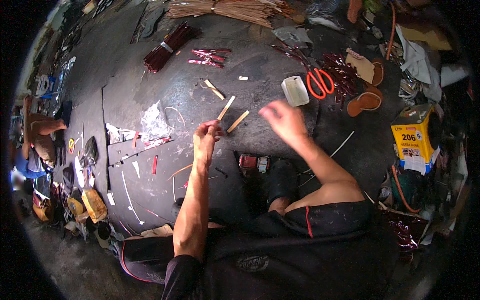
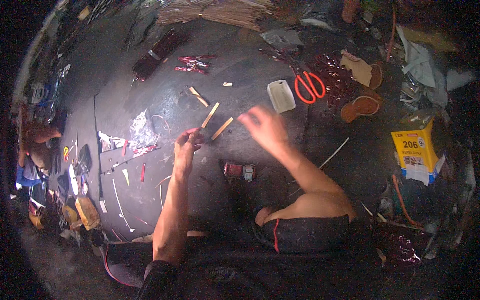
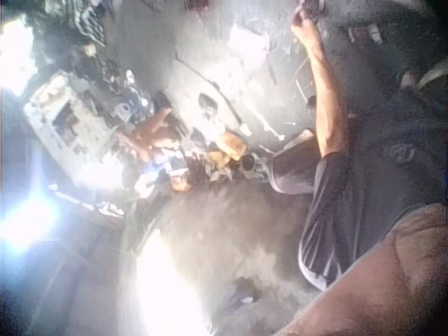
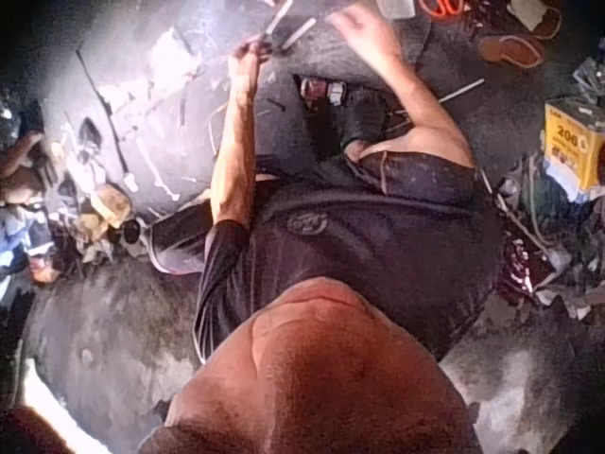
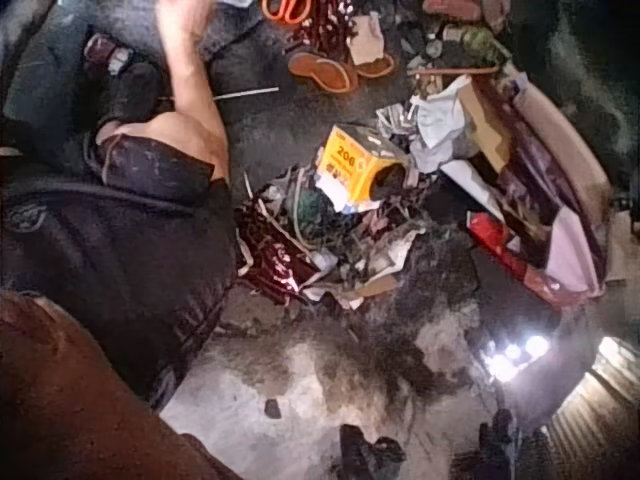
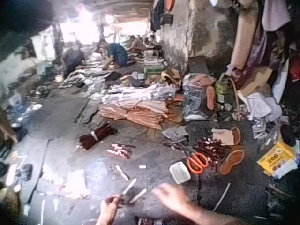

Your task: The person cuts small wooden sticks with scissors and then wraps red ribbon around them. The person arranges the finished sticks on the floor.

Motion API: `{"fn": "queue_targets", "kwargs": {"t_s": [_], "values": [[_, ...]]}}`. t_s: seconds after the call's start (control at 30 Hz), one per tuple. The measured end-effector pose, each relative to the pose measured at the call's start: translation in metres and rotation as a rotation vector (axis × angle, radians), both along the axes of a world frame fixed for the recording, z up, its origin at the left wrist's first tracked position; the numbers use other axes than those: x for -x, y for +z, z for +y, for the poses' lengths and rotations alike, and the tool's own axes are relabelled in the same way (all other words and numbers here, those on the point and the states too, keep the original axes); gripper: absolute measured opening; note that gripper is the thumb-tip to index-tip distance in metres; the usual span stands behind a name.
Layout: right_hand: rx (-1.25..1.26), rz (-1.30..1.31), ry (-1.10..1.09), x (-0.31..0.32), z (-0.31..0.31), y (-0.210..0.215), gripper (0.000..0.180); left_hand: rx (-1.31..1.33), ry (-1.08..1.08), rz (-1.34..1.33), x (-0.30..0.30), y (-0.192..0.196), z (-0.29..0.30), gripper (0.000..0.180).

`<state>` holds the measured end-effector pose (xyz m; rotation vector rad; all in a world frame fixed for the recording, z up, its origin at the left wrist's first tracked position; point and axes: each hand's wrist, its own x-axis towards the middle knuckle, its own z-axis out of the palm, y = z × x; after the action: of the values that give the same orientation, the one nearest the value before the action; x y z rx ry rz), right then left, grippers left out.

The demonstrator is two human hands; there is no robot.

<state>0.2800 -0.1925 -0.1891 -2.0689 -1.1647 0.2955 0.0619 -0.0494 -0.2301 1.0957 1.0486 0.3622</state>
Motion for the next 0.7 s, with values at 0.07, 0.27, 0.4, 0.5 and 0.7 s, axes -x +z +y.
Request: {"fn": "queue_targets", "kwargs": {"t_s": [0.07,0.27,0.4,0.5,0.7], "values": [[0.044,-0.270,-0.184,-0.047,-0.013,0.014,0.036,0.098,-0.288,-0.225,-0.022,0.053,-0.006,0.025],[0.333,-0.493,0.012,-0.100,-0.043,-0.007,0.073,0.477,-1.001,-1.140,-0.044,0.241,-0.083,0.027],[0.270,-0.484,0.056,-0.102,-0.046,-0.009,0.073,0.577,-0.920,-1.380,-0.043,0.268,-0.108,0.023],[0.244,-0.477,0.056,-0.101,-0.046,-0.009,0.072,0.634,-0.976,-1.170,-0.039,0.265,-0.103,0.020],[0.326,-0.478,0.009,-0.102,-0.052,-0.012,0.075,-0.321,-0.950,-0.098,-0.062,0.170,-0.054,0.028]]}}
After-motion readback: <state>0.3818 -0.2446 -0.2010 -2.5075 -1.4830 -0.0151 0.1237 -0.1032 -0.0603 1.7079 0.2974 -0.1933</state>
